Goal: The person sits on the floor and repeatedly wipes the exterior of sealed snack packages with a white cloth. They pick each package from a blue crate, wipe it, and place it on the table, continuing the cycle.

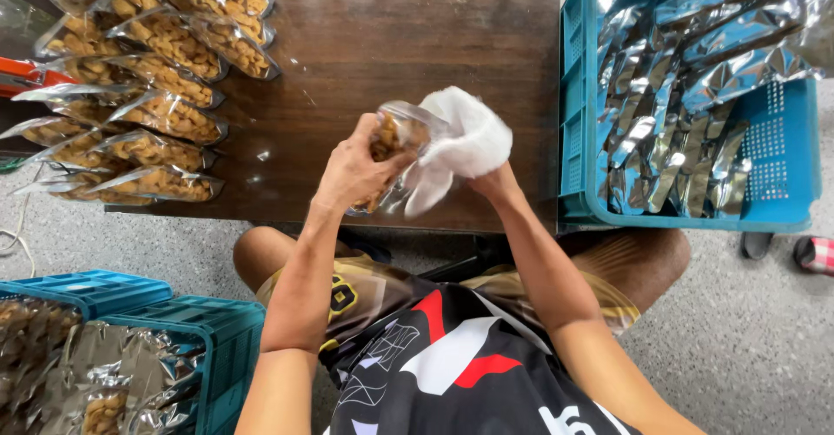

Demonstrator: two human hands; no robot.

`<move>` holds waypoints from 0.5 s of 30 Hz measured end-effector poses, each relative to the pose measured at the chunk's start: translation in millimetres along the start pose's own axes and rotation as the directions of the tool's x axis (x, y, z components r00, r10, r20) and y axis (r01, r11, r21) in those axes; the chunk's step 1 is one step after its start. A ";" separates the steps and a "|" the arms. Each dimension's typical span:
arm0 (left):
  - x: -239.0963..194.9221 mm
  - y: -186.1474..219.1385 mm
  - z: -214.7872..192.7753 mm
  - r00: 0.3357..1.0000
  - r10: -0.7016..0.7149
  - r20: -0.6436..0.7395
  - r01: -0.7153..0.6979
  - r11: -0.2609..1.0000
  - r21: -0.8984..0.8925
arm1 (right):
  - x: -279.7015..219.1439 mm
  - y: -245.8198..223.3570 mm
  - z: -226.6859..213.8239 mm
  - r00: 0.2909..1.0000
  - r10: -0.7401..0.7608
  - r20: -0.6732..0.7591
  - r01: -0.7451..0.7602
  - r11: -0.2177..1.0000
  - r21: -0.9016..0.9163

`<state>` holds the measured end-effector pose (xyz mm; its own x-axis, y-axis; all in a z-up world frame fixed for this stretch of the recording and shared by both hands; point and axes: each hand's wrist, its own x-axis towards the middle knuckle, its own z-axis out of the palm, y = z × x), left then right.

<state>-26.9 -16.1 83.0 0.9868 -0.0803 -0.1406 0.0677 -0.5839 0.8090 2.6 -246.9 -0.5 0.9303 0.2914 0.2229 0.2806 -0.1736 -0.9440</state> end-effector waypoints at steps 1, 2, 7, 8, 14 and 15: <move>0.2 4.7 3.9 0.999 -0.018 0.041 0.014 0.995 0.103 | 7.0 -0.5 3.2 1.000 -0.017 0.002 0.018 0.994 -0.107; -0.9 8.2 8.6 0.998 -0.019 0.055 0.012 0.992 0.129 | 12.4 -1.0 7.0 0.999 -0.036 0.006 0.037 0.974 -0.223; -7.1 2.0 12.4 0.999 -0.033 0.029 0.034 0.999 -0.023 | 19.9 -6.4 5.8 0.998 -0.068 0.009 0.069 0.967 -0.244; -7.3 -2.6 8.2 0.999 -0.033 0.043 0.034 0.999 -0.038 | 19.0 -8.0 4.3 0.994 -0.106 0.005 0.106 0.984 -0.142; 0.3 -6.5 26.0 0.993 0.020 0.115 -0.020 1.000 0.002 | 9.8 0.9 12.4 0.998 0.061 -0.008 -0.062 0.994 -0.095; 1.6 -2.1 31.9 0.986 -0.056 0.159 0.059 0.998 -0.013 | 9.2 5.0 11.9 0.996 0.090 -0.014 -0.091 0.993 -0.071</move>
<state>-30.2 -40.8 62.9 0.9456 -0.1747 -0.2743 0.1274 -0.5770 0.8067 9.7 -233.9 -6.1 0.9550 0.2613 0.1403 0.2110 -0.2659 -0.9406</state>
